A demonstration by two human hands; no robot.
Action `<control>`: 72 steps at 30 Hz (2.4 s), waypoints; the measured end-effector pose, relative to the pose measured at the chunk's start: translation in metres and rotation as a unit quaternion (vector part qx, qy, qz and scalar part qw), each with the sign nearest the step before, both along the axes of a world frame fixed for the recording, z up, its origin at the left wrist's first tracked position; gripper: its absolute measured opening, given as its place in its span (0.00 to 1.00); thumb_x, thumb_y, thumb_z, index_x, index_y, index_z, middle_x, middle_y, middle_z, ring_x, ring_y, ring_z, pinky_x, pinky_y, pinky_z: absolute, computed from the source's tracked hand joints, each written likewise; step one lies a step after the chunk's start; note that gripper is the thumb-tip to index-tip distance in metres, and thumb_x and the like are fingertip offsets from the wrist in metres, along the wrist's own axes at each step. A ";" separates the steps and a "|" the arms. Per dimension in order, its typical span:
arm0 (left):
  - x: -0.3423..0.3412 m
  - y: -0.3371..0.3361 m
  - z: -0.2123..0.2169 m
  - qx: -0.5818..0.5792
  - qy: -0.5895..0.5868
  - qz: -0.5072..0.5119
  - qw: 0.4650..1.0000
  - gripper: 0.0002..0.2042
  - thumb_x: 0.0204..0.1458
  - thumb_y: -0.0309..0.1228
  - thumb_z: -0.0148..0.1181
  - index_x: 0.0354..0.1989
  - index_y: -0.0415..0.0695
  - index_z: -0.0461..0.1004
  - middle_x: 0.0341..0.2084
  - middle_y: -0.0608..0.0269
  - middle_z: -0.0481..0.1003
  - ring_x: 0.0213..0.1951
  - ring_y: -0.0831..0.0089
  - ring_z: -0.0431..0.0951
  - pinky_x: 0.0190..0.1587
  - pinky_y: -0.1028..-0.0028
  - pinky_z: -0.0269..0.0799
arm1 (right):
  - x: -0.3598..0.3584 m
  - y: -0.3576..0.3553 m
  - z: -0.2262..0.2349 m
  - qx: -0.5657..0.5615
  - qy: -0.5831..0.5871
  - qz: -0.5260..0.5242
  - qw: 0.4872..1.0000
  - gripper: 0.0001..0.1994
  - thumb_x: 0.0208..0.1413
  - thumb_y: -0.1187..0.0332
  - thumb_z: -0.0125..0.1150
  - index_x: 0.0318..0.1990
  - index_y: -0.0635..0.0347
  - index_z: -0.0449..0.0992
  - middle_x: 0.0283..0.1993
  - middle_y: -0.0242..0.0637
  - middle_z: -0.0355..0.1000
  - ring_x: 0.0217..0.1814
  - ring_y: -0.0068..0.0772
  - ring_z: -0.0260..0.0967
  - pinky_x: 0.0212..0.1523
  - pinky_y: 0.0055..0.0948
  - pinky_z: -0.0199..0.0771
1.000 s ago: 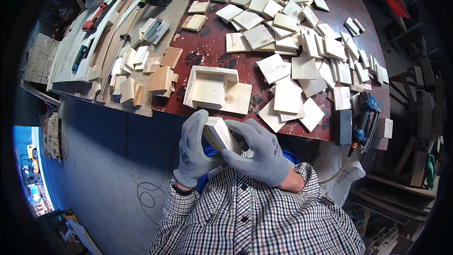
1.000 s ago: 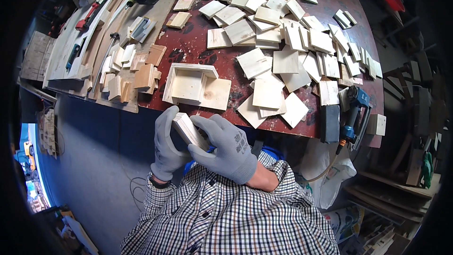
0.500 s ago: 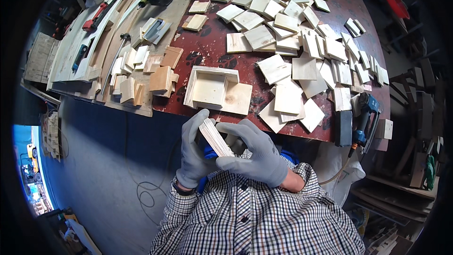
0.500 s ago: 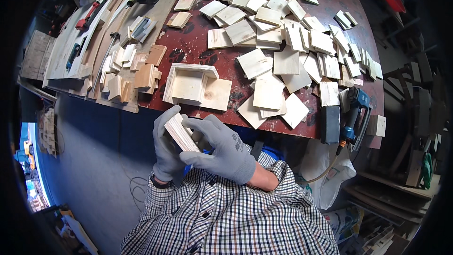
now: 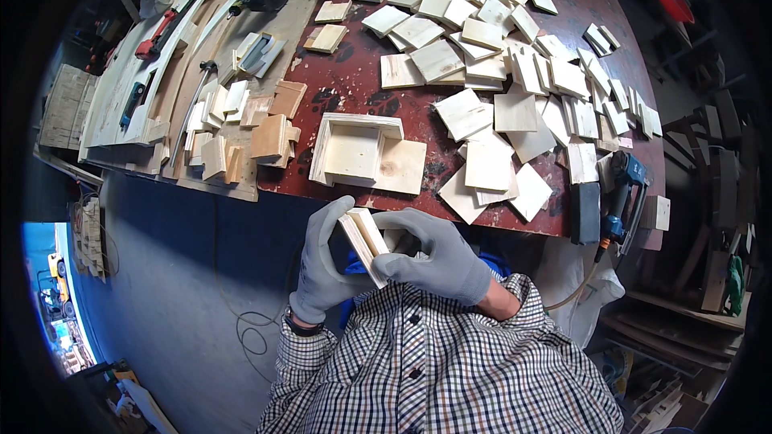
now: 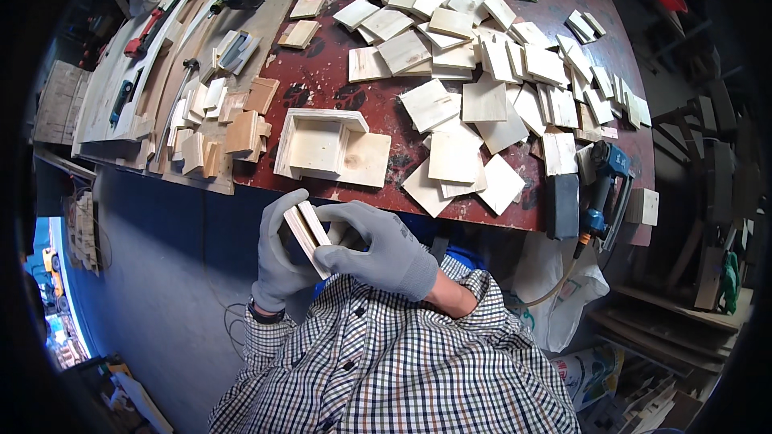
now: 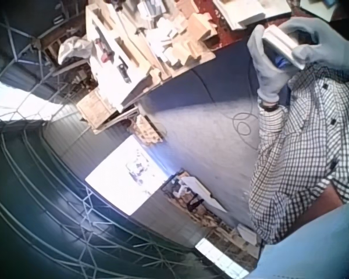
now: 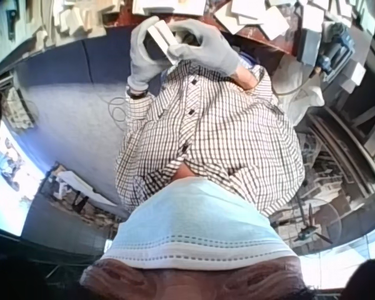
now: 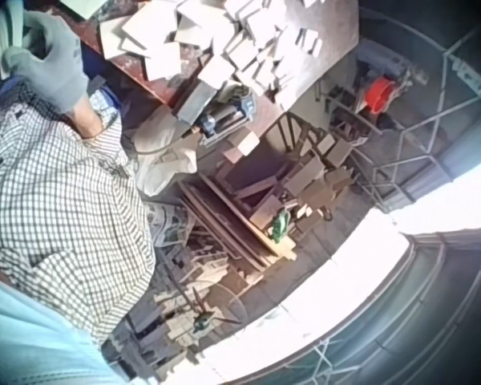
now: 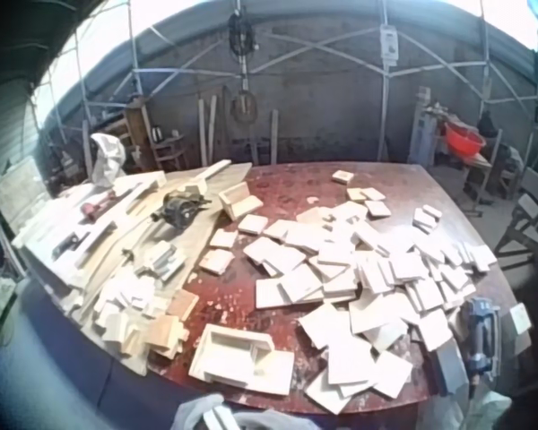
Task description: The person assembles small wooden boxes by hand, fitting pre-cut pieces together and using a nail gun to fasten them. They then sand the assembled boxes with a sanding block.
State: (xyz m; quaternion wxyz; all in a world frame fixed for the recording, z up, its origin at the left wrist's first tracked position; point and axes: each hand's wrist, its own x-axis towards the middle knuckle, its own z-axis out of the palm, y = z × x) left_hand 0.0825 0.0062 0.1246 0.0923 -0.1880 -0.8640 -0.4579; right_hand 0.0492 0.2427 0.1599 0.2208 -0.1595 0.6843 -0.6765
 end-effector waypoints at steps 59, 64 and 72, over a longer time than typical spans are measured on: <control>-0.030 -0.015 -0.107 0.502 -0.215 0.161 0.822 0.45 0.48 0.40 0.67 0.76 0.45 0.55 0.59 0.48 0.68 0.61 0.50 0.76 0.62 0.56 0.79 | -0.155 -0.007 -0.177 0.048 0.368 -0.227 0.900 0.11 0.69 0.72 0.47 0.42 0.69 0.76 0.48 0.46 0.76 0.46 0.33 0.72 0.47 0.23 0.69; -0.021 -0.012 -0.119 0.443 -0.265 0.099 0.851 0.46 0.47 0.41 0.66 0.77 0.45 0.54 0.61 0.47 0.67 0.61 0.51 0.76 0.61 0.58 0.78 | -0.180 0.002 -0.200 -0.194 0.060 -0.185 0.962 0.11 0.68 0.72 0.50 0.48 0.69 0.78 0.39 0.37 0.74 0.37 0.26 0.64 0.41 0.22 0.67; -0.005 -0.007 -0.083 0.317 -0.088 0.174 0.928 0.46 0.45 0.33 0.67 0.77 0.40 0.55 0.67 0.48 0.65 0.67 0.57 0.70 0.70 0.59 0.67 | -0.141 0.011 -0.131 -0.226 -0.117 -0.192 0.948 0.20 0.71 0.70 0.52 0.66 0.70 0.71 0.54 0.37 0.77 0.53 0.25 0.76 0.56 0.28 0.79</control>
